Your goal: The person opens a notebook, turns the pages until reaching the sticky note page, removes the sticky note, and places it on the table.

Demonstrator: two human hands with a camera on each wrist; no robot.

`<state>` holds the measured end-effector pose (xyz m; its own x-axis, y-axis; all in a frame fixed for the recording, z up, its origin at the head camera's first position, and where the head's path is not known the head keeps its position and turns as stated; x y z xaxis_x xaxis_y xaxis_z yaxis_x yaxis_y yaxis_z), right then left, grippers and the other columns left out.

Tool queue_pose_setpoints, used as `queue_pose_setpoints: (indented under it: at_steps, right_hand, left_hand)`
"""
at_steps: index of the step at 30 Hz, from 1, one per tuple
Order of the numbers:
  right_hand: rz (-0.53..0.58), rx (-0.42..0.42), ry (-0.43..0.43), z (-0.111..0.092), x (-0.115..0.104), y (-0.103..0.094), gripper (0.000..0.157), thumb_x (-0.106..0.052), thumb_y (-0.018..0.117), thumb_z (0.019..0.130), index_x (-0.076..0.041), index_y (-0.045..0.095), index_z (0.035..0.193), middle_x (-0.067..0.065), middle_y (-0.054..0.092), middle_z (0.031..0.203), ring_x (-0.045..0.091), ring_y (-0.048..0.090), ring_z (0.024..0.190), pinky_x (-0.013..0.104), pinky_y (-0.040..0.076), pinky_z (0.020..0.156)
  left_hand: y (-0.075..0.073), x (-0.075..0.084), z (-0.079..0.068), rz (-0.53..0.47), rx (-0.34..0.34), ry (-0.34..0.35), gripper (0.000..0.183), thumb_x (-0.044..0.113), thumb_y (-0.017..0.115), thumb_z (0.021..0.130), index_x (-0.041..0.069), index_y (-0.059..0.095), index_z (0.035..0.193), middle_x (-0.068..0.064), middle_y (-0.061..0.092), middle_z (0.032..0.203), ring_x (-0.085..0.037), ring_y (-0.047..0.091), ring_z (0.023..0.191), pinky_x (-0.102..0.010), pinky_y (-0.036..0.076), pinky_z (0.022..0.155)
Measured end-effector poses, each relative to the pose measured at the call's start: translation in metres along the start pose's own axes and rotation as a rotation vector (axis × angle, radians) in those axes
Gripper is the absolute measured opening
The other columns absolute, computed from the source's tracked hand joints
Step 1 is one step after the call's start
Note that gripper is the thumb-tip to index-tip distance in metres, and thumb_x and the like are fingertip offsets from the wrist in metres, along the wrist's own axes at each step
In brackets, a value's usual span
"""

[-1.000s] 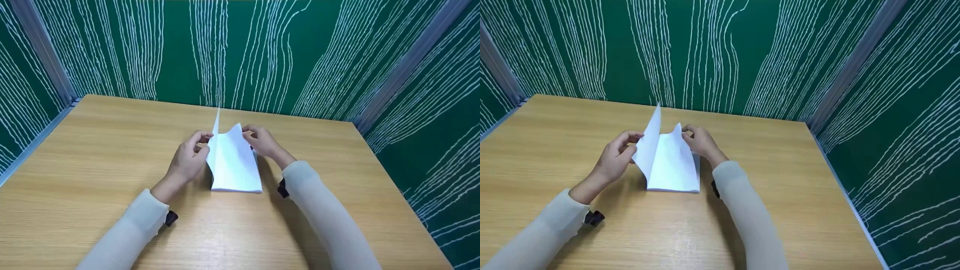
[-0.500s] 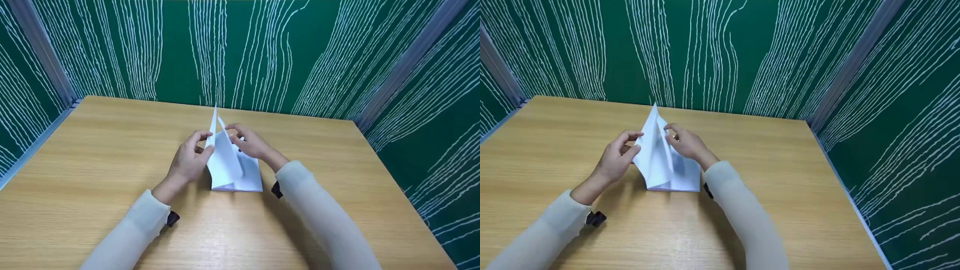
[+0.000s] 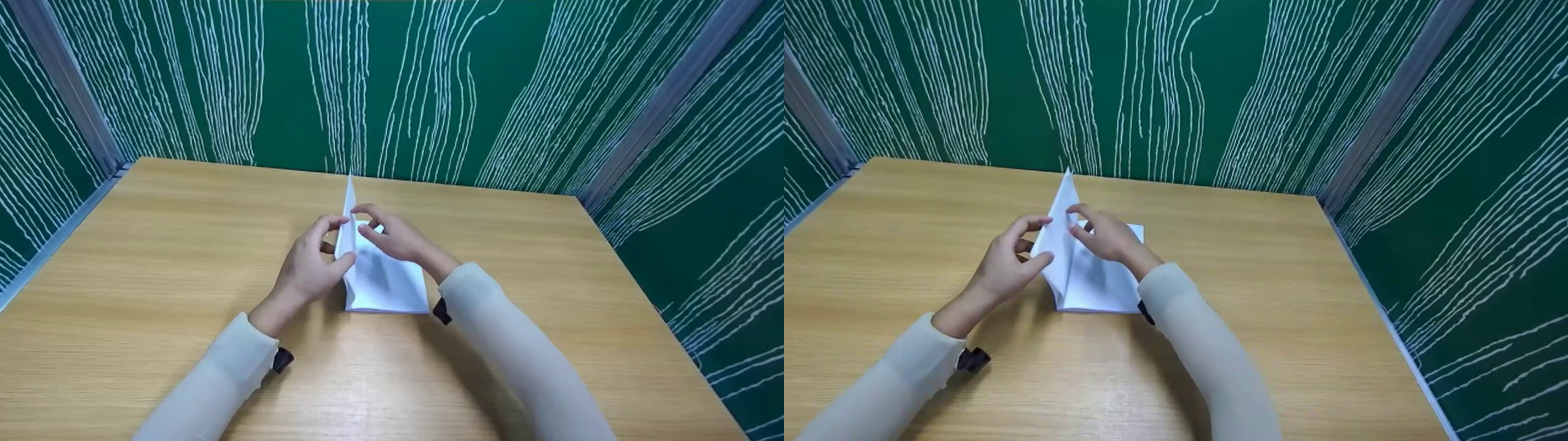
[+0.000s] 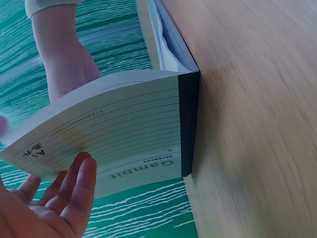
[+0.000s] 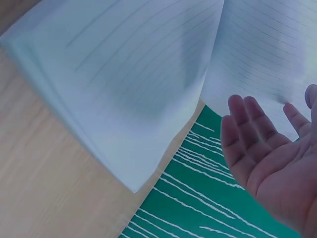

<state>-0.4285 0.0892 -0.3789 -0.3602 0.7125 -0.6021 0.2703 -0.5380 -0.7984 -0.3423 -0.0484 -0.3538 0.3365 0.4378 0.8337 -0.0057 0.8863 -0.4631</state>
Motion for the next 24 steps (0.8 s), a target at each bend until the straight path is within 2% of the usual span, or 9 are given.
queue_pose_setpoints:
  at_steps: [7,11,17,24]
  right_hand:
    - [0.003,0.154,0.037,0.006,0.021,-0.020,0.027,-0.030,0.053,0.097,-0.020,0.063,0.119,0.001,0.064,0.116,0.019,0.059,0.098,0.033,0.053,0.084]
    - [-0.041,0.200,0.126,0.008,0.041,-0.030,0.025,-0.028,0.055,0.096,-0.016,0.065,0.115,0.000,0.062,0.113,0.019,0.055,0.101,0.034,0.052,0.086]
    - [-0.175,0.171,0.273,0.007,0.071,-0.033,0.028,-0.028,0.058,0.094,-0.018,0.062,0.120,0.005,0.055,0.123,0.024,0.049,0.110,0.038,0.051,0.092]
    - [-0.348,0.074,0.372,0.005,0.097,-0.026,0.040,-0.031,0.059,0.093,-0.022,0.057,0.131,0.012,0.048,0.136,0.032,0.038,0.121,0.054,0.037,0.105]
  left_hand:
    - [-0.004,-0.004,0.001,-0.031,0.020,-0.021,0.045,0.017,0.057,0.088,0.025,0.051,0.132,0.003,0.053,0.135,-0.022,0.061,0.093,-0.032,0.057,0.076]
    - [-0.005,-0.003,0.000,-0.024,0.034,-0.019,0.043,0.017,0.052,0.091,0.024,0.050,0.134,0.002,0.053,0.133,-0.021,0.058,0.093,-0.032,0.056,0.077]
    - [-0.005,0.000,-0.001,-0.024,0.034,-0.011,0.045,0.015,0.048,0.092,0.020,0.048,0.137,-0.001,0.053,0.136,-0.022,0.058,0.100,-0.033,0.057,0.082]
    - [-0.006,0.001,-0.002,-0.036,0.038,-0.010,0.046,0.012,0.044,0.093,0.017,0.047,0.138,-0.004,0.052,0.139,-0.022,0.059,0.111,-0.037,0.055,0.092]
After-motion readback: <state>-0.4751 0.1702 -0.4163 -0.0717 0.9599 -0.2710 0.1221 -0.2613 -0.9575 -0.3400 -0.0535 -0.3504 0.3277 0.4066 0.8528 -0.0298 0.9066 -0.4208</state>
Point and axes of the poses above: each hand's wrist, its own z-axis towards the middle knuckle, its own y-axis out of the palm, x = y × z, the point moved 9 cm from there along z, towards the middle knuckle
